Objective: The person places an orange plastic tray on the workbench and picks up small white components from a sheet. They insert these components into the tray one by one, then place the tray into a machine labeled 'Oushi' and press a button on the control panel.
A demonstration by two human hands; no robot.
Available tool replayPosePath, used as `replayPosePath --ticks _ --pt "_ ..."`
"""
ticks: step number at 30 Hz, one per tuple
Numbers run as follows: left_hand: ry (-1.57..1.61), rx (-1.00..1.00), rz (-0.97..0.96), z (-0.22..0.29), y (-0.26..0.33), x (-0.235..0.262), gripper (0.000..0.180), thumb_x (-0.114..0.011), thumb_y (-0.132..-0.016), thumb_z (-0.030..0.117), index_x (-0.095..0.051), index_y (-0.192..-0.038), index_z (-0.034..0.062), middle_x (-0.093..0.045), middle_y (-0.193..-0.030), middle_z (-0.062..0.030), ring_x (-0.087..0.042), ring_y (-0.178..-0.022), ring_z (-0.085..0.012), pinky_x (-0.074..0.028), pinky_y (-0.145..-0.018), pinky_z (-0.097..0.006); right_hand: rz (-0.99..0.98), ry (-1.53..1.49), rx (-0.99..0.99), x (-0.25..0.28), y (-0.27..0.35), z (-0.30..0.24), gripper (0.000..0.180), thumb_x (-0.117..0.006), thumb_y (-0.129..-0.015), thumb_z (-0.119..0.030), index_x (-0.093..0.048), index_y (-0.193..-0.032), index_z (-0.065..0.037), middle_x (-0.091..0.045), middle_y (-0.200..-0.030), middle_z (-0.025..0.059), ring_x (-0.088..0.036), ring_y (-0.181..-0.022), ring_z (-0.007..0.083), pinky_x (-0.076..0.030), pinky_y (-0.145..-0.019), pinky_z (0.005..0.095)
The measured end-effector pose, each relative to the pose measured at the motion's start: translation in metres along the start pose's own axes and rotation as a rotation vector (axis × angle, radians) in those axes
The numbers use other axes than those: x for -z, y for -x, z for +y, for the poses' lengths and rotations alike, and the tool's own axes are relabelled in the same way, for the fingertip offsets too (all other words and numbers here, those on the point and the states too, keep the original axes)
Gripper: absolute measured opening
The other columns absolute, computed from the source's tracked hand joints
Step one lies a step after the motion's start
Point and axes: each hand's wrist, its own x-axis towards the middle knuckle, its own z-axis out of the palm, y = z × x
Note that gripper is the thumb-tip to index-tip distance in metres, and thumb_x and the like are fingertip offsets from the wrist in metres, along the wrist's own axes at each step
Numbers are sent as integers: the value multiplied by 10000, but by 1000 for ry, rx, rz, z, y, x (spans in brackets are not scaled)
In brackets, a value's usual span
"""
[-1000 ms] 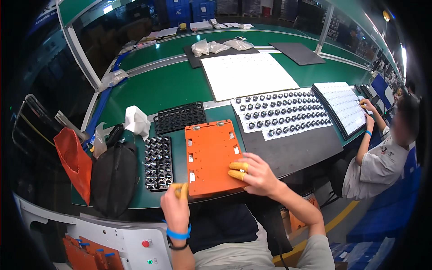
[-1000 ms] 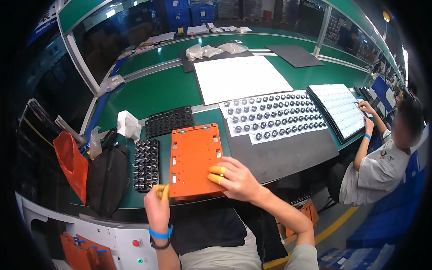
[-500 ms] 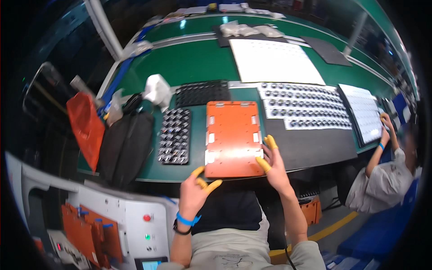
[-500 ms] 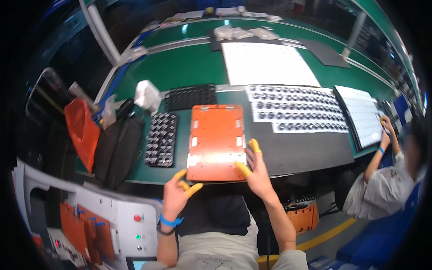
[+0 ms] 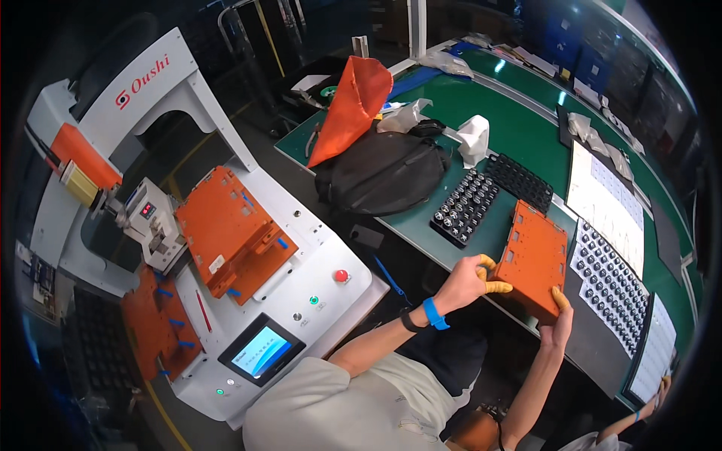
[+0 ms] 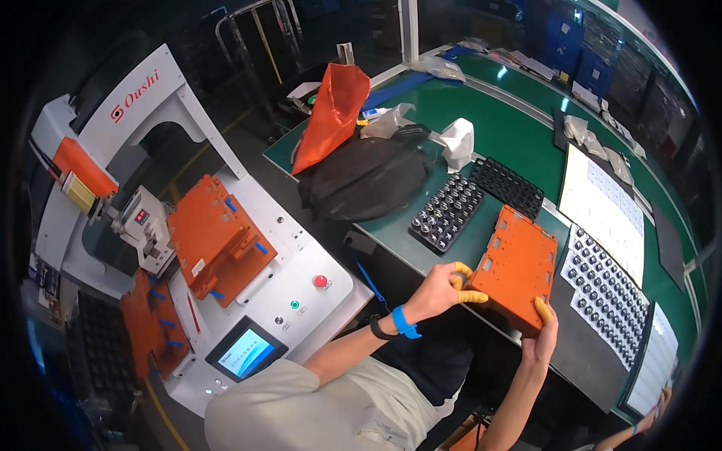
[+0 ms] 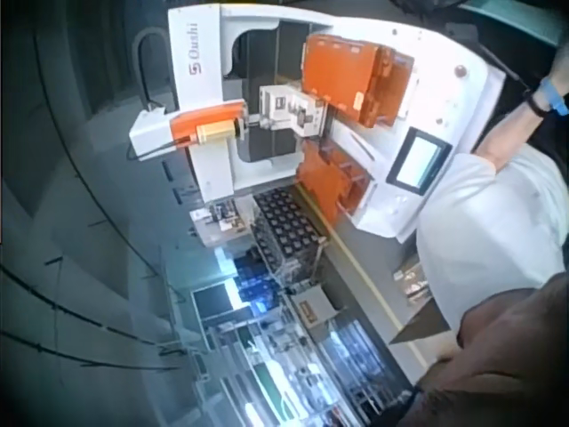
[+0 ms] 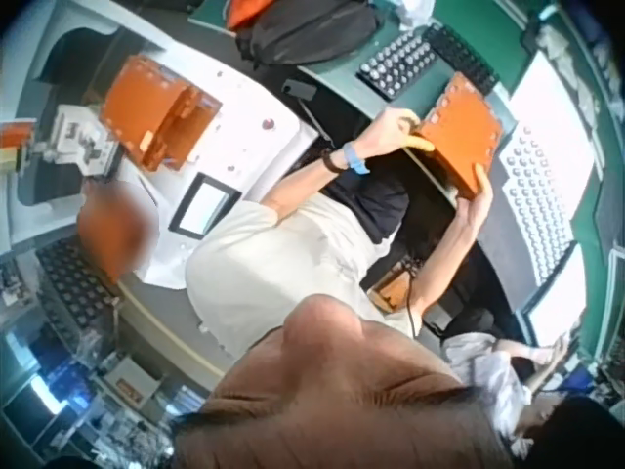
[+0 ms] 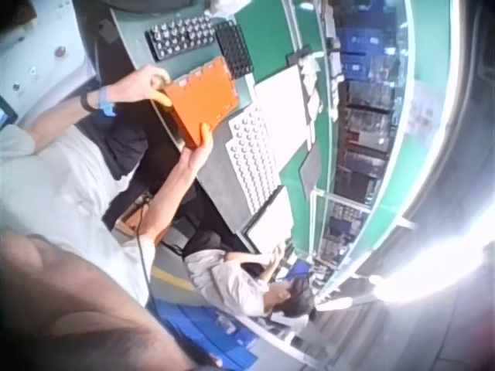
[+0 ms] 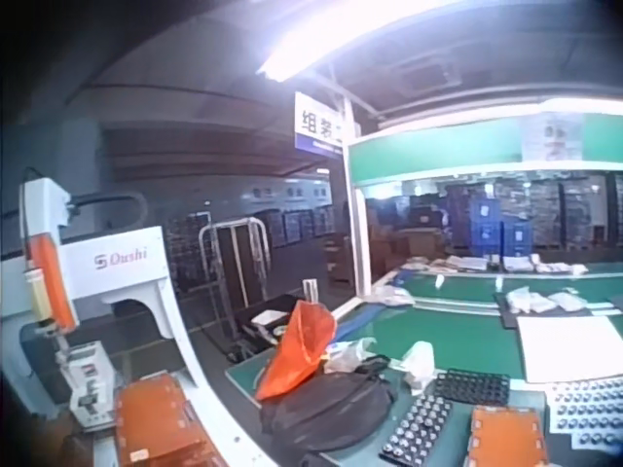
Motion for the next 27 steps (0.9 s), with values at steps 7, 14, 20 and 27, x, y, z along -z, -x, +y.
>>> replayPosePath --ticks 7,14,20,27 --pt "421 -157 -105 -1 23 -25 446 -879 -797 105 -570 -1107 19 -592 -867 16 -530 -751 -38 -452 -636 -228 103 -23 215 -20 68 -25 418 -650 -901 -84 -583 -1293 46 -674 -1167 124 -686 -1058 233 -561 -926 353" --pt "885 -216 -273 -41 87 -36 598 -580 -993 374 -423 -1486 74 -548 -1412 -111 -523 -1317 -297 -403 -1129 -498 -241 -52 483 -76 129 -42 662 -720 -876 -52 -420 -1458 44 -581 -1338 125 -594 -1205 189 -516 -990 339" --pt "1035 -574 -151 2 84 -22 700 -462 -976 549 -436 -1495 80 -495 -1490 -143 -534 -1298 -356 -443 -1078 -553 -523 48 362 -85 143 -41 827 -774 -880 -70 -298 -1550 24 -566 -1357 98 -556 -1245 177 -442 -1070 347" --pt "871 -393 106 11 79 109 727 -429 -970 565 -422 -1479 47 -538 -1392 -193 -606 -1180 -355 -493 -1025 -545 -745 350 516 -140 114 -16 954 -797 -877 -204 -203 -1562 93 -577 -1378 231 -559 -1277 249 -408 -1108 368"
